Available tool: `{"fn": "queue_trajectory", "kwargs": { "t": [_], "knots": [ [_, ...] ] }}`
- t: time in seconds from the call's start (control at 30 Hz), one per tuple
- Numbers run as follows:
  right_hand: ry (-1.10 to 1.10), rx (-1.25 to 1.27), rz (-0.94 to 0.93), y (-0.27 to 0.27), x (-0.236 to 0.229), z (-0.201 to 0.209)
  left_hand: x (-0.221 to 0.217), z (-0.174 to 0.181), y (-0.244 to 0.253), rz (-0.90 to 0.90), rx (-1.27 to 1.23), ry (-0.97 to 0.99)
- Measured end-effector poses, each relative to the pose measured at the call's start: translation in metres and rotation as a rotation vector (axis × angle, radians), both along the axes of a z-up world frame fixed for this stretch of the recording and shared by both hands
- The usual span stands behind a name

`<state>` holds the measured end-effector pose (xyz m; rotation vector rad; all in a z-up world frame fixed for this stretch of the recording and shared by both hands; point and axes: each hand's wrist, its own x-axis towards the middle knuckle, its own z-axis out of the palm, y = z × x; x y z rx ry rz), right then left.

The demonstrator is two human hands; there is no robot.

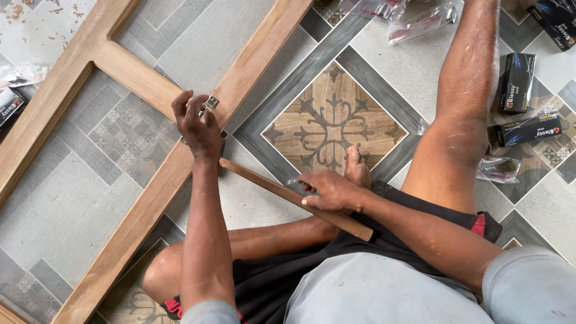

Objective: The person assembles components of a wooden frame by positioning metal hinges and brackets against the wood and securing them using a hammer.

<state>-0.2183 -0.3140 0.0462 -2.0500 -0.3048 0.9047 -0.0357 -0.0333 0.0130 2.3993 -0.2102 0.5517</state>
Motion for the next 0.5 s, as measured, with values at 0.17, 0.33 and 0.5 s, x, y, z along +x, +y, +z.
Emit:
{"fn": "queue_trajectory", "kwargs": {
  "t": [0.17,0.33,0.5],
  "knots": [
    [-0.019,-0.023,0.102,0.006,-0.008,0.011,0.015,-0.001,-0.009,-0.033,0.085,0.038],
    [0.049,0.026,0.087,0.005,-0.004,0.019,0.015,-0.016,-0.015,0.01,0.059,0.077],
    [0.072,0.004,0.12,0.005,-0.004,0.016,0.019,-0.021,-0.014,0.047,0.122,0.078]
  ]
}}
